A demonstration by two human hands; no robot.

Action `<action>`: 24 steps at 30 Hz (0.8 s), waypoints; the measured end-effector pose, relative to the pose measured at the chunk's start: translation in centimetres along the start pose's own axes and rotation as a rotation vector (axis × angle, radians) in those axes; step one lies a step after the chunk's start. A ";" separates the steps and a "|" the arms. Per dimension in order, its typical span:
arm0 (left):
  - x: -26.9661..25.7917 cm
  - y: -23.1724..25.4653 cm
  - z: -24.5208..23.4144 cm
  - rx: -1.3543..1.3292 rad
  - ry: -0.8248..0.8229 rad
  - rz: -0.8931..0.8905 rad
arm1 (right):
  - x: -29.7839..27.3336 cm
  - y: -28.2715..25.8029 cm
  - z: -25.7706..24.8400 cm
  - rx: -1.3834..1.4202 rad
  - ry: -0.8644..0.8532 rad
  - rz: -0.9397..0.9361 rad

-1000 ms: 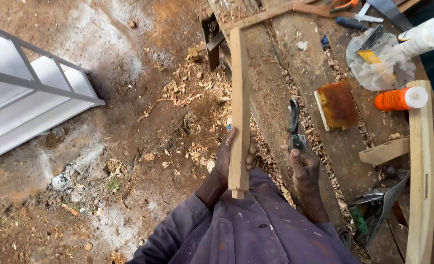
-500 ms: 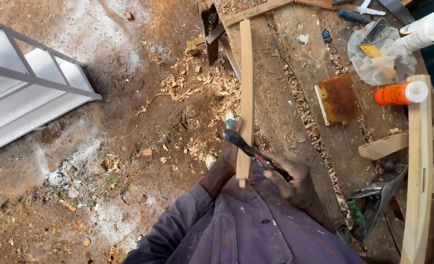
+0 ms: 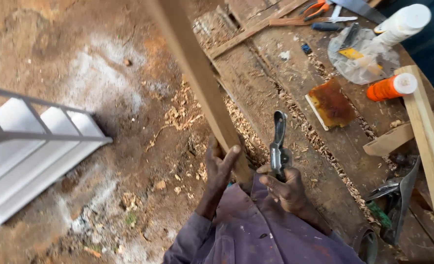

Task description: Smoothing a wooden board with a hand plane and then using a small hand tool to refine the surface or edges.

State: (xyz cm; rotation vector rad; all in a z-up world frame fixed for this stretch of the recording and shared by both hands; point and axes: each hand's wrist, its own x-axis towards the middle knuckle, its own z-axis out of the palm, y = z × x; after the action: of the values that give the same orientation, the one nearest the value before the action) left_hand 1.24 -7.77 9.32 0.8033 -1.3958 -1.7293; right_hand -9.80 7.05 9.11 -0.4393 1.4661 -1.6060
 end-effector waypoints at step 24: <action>8.4 -7.7 -11.8 0.120 -0.141 -0.250 | 20.7 2.0 8.2 -0.223 0.131 0.280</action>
State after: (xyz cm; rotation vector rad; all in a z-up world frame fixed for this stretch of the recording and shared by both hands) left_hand 5.52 -20.00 -0.77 0.9723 -1.5596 -1.9379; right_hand -14.02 -14.07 3.08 -0.2432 1.7317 -1.2758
